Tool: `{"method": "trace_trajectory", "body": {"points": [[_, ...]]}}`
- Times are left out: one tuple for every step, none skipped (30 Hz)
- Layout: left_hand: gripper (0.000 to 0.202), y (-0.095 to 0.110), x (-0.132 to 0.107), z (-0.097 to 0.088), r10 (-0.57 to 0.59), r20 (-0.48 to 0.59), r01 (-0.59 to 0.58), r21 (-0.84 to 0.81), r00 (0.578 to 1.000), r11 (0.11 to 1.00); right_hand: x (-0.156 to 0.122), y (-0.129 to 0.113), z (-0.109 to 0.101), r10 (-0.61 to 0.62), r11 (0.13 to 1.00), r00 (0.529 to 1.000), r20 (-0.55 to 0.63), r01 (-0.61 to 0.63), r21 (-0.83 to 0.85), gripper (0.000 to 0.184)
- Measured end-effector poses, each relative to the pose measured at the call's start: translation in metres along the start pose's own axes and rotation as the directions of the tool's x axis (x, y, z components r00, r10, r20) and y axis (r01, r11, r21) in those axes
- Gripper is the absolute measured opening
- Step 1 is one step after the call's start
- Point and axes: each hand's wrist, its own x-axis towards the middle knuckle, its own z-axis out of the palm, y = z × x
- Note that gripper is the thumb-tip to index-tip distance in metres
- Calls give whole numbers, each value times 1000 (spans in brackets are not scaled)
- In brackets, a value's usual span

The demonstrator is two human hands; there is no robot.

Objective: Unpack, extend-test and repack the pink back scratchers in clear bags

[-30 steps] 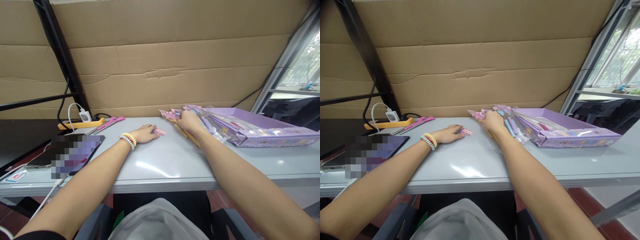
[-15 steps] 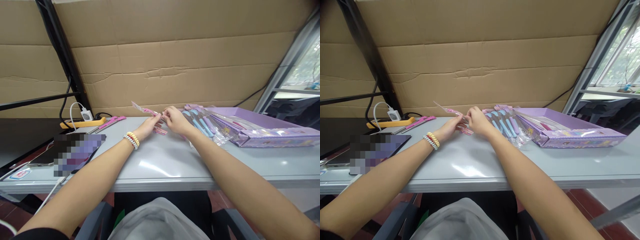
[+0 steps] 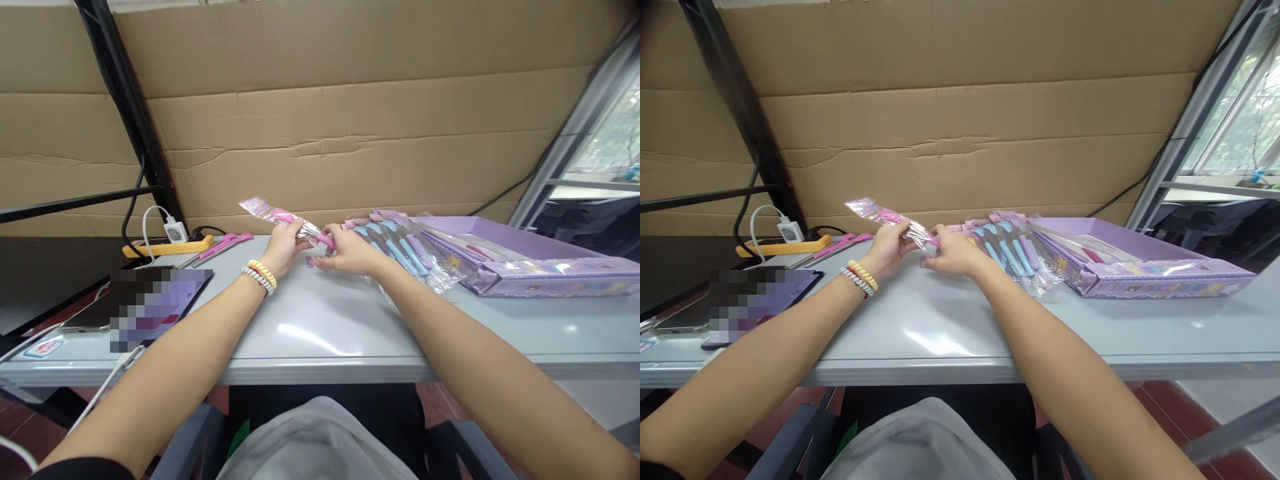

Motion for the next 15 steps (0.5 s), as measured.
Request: {"method": "trace_trajectory", "body": {"points": [[18, 2, 2, -2, 12, -46, -13, -9, 999, 1000, 0, 2, -1, 10, 1000, 1000, 22, -10, -17, 50], [18, 3, 5, -5, 21, -95, -23, -16, 995, 1000, 1, 3, -2, 17, 999, 1000, 26, -16, -42, 46], [18, 5, 8, -8, 31, -140, -34, -22, 990, 999, 1, 4, -3, 22, 997, 1000, 17, -21, -78, 41], [18, 6, 10, -12, 41, -178, -47, -28, 983, 999, 2, 4, -3, 24, 993, 1000, -1, -24, -120, 36], [18, 8, 13, -16, 52, -208, -60, -33, 977, 998, 3, 5, -4, 21, 987, 999, -24, -25, -160, 31], [18, 9, 15, -19, 60, -232, -70, -36, 971, 997, 3, 5, -4, 14, 981, 999, -49, -23, -195, 25], [18, 10, 16, -22, 63, -246, -75, -39, 967, 996, 4, 5, -4, 5, 975, 997, -71, -21, -221, 22], [17, 11, 16, -25, 59, -243, -70, -40, 968, 997, 4, 5, -4, -4, 971, 996, -90, -18, -239, 20], [16, 11, 16, -26, 47, -221, -56, -34, 974, 998, 4, 5, -4, -14, 969, 994, -106, -13, -248, 19], [16, 11, 14, -26, 32, -184, -37, -23, 982, 999, 4, 6, -3, -23, 968, 993, -119, -7, -250, 19], [16, 11, 13, -26, 15, -137, -17, -7, 990, 1000, 5, 7, -3, -34, 968, 992, -125, 2, -250, 20], [16, 10, 11, -25, -2, -90, 3, 12, 996, 1000, 5, 8, -2, -47, 968, 991, -123, 15, -249, 20], [16, 9, 9, -23, -14, -51, 15, 32, 999, 999, 5, 9, -1, -59, 969, 992, -114, 29, -245, 22], [16, 9, 8, -21, -19, -29, 20, 45, 999, 999, 5, 9, -1, -67, 971, 992, -105, 40, -235, 24], [16, 8, 7, -20, -15, -26, 16, 49, 1000, 999, 4, 9, -1, -71, 975, 992, -102, 48, -216, 27]]}}
